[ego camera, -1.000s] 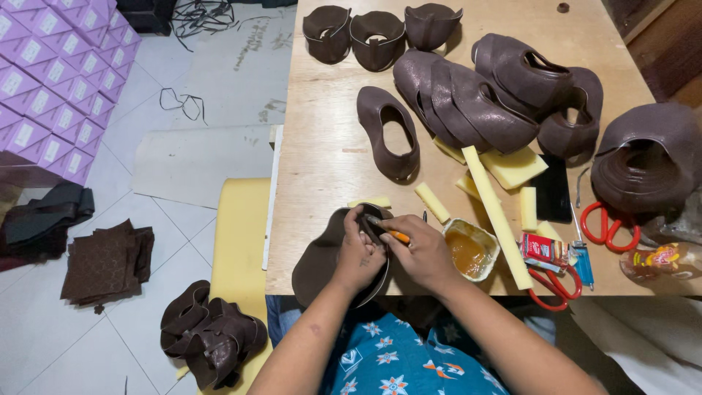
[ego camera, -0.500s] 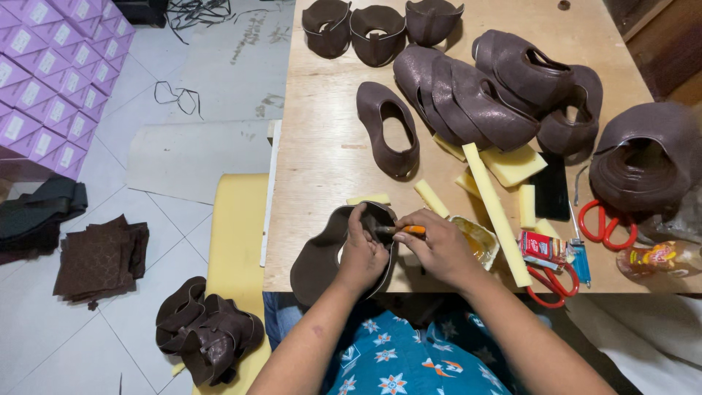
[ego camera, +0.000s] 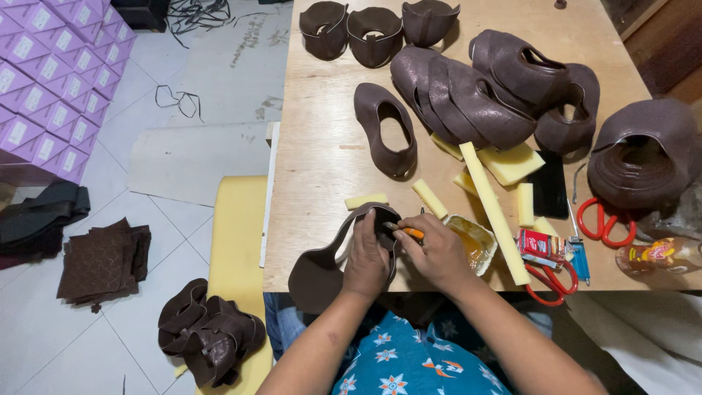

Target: The person applies adhesive to the inner edges of brown shoe uppers using a small brush and then presses the edges together. The person repeats this process on multiple shoe uppers, placing each finished unit aside on the table.

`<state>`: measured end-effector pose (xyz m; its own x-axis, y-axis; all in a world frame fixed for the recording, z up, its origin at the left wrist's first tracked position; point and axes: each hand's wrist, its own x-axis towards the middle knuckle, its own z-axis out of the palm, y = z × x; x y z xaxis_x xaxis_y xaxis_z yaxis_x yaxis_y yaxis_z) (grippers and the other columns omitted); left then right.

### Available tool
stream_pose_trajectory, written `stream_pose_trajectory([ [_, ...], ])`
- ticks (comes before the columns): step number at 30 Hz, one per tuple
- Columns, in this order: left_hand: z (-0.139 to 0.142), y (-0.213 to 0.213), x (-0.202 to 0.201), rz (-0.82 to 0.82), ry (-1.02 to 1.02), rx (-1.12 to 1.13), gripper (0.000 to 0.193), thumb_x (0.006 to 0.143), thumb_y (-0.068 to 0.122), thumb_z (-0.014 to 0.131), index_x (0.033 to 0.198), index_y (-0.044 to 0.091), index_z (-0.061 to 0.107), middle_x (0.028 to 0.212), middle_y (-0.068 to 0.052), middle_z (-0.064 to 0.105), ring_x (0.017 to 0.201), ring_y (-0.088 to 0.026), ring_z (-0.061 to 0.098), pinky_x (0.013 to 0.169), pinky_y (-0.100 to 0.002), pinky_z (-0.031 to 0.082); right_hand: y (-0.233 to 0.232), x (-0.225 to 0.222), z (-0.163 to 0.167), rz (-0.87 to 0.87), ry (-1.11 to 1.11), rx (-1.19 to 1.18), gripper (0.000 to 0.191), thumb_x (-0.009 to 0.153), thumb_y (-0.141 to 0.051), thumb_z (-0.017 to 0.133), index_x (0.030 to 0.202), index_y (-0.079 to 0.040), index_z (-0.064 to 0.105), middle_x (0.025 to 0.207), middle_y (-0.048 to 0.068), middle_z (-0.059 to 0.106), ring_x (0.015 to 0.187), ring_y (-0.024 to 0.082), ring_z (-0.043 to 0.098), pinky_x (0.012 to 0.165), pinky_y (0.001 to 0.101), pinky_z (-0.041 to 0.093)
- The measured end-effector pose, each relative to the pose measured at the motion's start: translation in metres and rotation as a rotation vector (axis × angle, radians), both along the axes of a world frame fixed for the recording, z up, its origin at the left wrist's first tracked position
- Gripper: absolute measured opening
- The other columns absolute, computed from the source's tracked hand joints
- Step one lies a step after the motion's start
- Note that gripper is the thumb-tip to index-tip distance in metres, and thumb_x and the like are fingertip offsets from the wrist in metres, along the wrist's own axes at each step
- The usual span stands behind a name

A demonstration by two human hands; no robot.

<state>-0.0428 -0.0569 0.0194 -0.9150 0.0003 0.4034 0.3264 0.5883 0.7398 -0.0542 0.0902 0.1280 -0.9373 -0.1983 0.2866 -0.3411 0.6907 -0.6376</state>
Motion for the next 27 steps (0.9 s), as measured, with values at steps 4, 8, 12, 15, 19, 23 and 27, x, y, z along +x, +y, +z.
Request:
stream_pose_trajectory([
  [4, 0.003, -0.004, 0.0, 0.039, 0.042, 0.104, 0.086, 0.083, -0.005, 0.056, 0.158, 0.003, 0.015, 0.144, -0.034, 0.042, 0.122, -0.052, 0.053, 0.098, -0.051, 0.05, 0.006, -0.007, -0.009, -0.005, -0.049, -0.045, 0.018, 0.088, -0.02, 0.074, 0.099, -0.005, 0.075, 0.096, 0.013, 0.074, 0.085, 0.029, 0.073, 0.076, 0.0345, 0.055],
  [8, -0.001, -0.008, -0.003, 0.01, -0.095, 0.37, 0.062, 0.088, -0.001, 0.054, 0.145, 0.004, 0.03, 0.13, -0.026, 0.055, 0.109, -0.04, 0.064, 0.092, -0.044, 0.054, 0.022, -0.013, -0.013, -0.011, -0.32, -0.179, 0.022, 0.087, -0.023, 0.073, 0.101, -0.006, 0.075, 0.093, 0.009, 0.078, 0.084, 0.024, 0.076, 0.077, 0.0328, 0.057],
  [12, -0.002, -0.009, -0.007, 0.085, -0.242, 0.435, 0.042, 0.087, 0.005, 0.061, 0.124, 0.004, 0.043, 0.103, -0.019, 0.061, 0.081, -0.029, 0.064, 0.077, -0.039, 0.054, 0.024, -0.007, -0.013, 0.074, -0.268, -0.169, 0.02, 0.087, -0.018, 0.073, 0.102, -0.005, 0.075, 0.1, 0.009, 0.077, 0.092, 0.022, 0.075, 0.083, 0.0316, 0.056],
  [15, 0.002, -0.011, -0.009, 0.108, -0.213, 0.434, 0.022, 0.092, 0.008, 0.064, 0.11, 0.003, 0.053, 0.097, -0.016, 0.064, 0.082, -0.024, 0.066, 0.075, -0.038, 0.055, 0.02, -0.004, -0.011, 0.127, -0.244, -0.145, 0.019, 0.087, -0.015, 0.073, 0.103, -0.004, 0.074, 0.103, 0.009, 0.076, 0.095, 0.023, 0.074, 0.085, 0.0316, 0.056],
  [19, 0.007, -0.011, -0.012, 0.188, -0.386, 0.393, 0.017, 0.091, 0.011, 0.062, 0.104, 0.002, 0.059, 0.088, -0.015, 0.067, 0.072, -0.025, 0.065, 0.068, -0.037, 0.054, 0.023, -0.007, -0.008, 0.152, -0.313, -0.079, 0.019, 0.086, -0.015, 0.074, 0.102, -0.005, 0.074, 0.101, 0.008, 0.075, 0.094, 0.023, 0.074, 0.084, 0.0319, 0.056],
  [23, 0.004, -0.01, -0.014, 0.154, -0.189, 0.394, 0.021, 0.09, 0.007, 0.06, 0.11, 0.0, 0.064, 0.101, -0.016, 0.07, 0.085, -0.027, 0.07, 0.076, -0.036, 0.056, 0.033, -0.011, -0.009, 0.152, -0.42, -0.039, 0.019, 0.088, -0.016, 0.073, 0.103, -0.005, 0.074, 0.097, 0.007, 0.076, 0.089, 0.02, 0.075, 0.081, 0.0318, 0.057],
  [27, -0.003, -0.014, -0.014, 0.189, -0.241, 0.444, 0.028, 0.089, 0.007, 0.06, 0.115, 0.001, 0.069, 0.11, -0.016, 0.073, 0.096, -0.028, 0.074, 0.085, -0.033, 0.057, 0.044, -0.017, -0.005, 0.112, -0.719, -0.448, 0.02, 0.092, -0.013, 0.068, 0.108, -0.004, 0.071, 0.095, 0.009, 0.078, 0.09, 0.015, 0.076, 0.08, 0.0305, 0.059],
])
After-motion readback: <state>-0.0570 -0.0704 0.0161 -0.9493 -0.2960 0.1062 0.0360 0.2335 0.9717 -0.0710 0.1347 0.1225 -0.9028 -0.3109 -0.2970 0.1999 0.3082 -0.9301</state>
